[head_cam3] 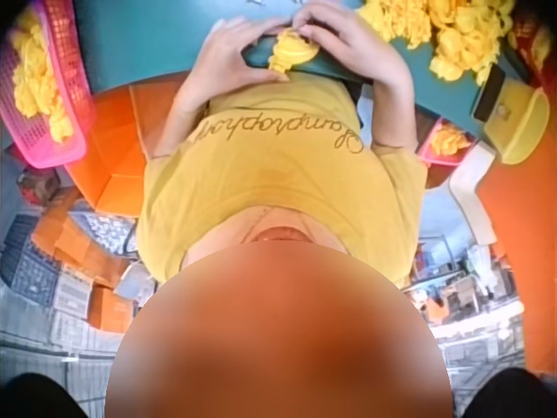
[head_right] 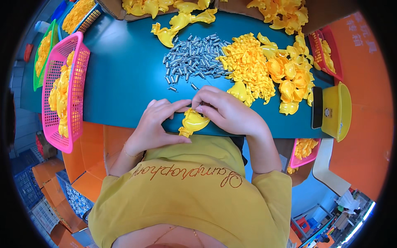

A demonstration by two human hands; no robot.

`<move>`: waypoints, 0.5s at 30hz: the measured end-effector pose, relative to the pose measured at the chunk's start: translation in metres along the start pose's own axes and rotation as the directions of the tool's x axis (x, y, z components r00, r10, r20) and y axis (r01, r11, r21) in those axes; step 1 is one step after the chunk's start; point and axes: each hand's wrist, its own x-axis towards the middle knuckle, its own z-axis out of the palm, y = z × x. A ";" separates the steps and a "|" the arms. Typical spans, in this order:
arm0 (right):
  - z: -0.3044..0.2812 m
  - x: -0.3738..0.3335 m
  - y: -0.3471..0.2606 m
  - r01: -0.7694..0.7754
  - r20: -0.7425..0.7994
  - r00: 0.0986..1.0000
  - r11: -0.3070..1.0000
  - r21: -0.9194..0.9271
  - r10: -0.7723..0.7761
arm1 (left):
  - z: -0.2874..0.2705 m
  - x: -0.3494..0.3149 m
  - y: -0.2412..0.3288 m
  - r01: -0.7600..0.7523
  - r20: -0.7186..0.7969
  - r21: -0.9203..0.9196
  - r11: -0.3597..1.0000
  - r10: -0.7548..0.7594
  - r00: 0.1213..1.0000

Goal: Assembling plastic yellow toy ducks by hand on a factory workbench.

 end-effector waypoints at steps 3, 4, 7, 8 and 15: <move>-0.001 0.000 0.001 0.003 0.017 1.000 1.000 -0.011 -0.003 | 0.000 -0.001 0.000 0.010 0.002 -0.017 1.000 -0.010 1.000; -0.002 0.000 0.001 0.004 0.018 1.000 1.000 -0.018 -0.004 | 0.000 0.000 0.000 0.011 0.002 -0.016 1.000 -0.011 1.000; -0.001 0.000 0.000 -0.010 0.021 1.000 1.000 -0.013 0.011 | 0.000 0.000 0.000 0.009 0.008 -0.029 1.000 -0.009 1.000; -0.001 0.000 0.000 -0.010 0.021 1.000 1.000 -0.013 0.010 | -0.001 0.001 0.001 0.028 0.013 -0.038 0.999 -0.028 1.000; -0.003 0.000 0.001 -0.012 0.031 0.999 1.000 -0.013 0.012 | -0.001 0.001 0.002 0.047 0.028 -0.045 0.998 -0.046 0.999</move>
